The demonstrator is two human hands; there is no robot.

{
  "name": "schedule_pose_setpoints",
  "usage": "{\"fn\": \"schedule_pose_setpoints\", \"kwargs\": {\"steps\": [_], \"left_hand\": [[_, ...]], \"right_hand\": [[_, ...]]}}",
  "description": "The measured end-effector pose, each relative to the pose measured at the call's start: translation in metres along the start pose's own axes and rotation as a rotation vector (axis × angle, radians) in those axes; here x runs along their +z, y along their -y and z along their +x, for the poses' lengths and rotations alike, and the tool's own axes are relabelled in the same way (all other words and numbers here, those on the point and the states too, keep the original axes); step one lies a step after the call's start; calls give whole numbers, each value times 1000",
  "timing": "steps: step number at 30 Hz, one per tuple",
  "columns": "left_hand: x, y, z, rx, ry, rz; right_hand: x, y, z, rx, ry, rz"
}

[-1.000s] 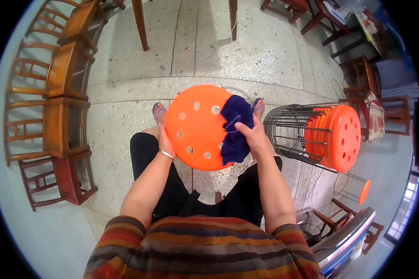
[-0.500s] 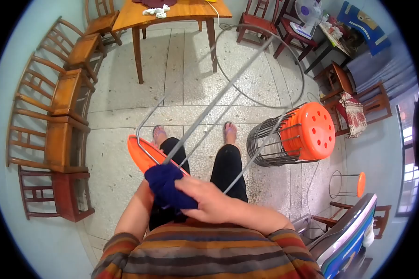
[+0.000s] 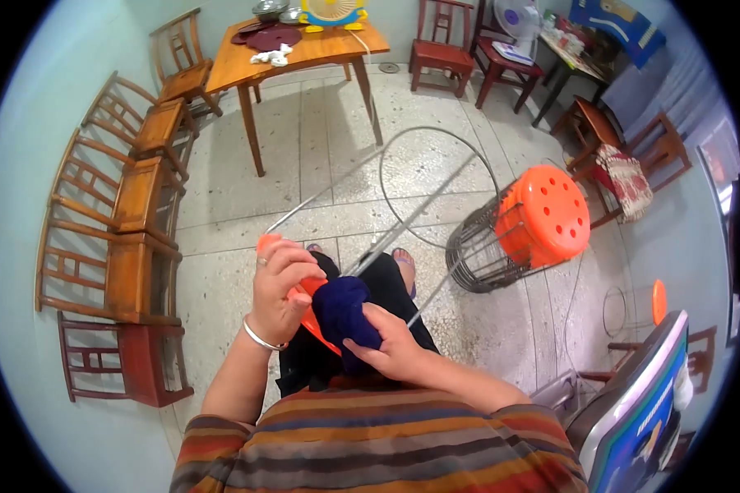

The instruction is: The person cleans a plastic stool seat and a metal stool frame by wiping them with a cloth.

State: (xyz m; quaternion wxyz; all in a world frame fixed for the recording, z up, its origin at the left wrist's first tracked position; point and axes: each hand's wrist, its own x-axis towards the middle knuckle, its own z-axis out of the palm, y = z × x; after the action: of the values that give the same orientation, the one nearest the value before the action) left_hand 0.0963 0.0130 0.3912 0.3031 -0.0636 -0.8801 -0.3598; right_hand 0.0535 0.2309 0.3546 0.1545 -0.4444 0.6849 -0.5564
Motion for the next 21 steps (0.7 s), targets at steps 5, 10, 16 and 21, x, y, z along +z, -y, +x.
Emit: {"fn": "schedule_pose_setpoints", "kwargs": {"steps": [5,10,16,21], "left_hand": [[-2,11,-18,-19,-3,-86],[-20,36,-42,-190,67,-203],[3,29,-10,-6,64,-289],[13,21,-9,26,26,-259]], "right_hand": [[-2,9,3,-151,161,21],[24,0,9,-112,223,230],[-20,10,-9,333,-390,688],[-63,41,23,-286,-307,-191]]}}
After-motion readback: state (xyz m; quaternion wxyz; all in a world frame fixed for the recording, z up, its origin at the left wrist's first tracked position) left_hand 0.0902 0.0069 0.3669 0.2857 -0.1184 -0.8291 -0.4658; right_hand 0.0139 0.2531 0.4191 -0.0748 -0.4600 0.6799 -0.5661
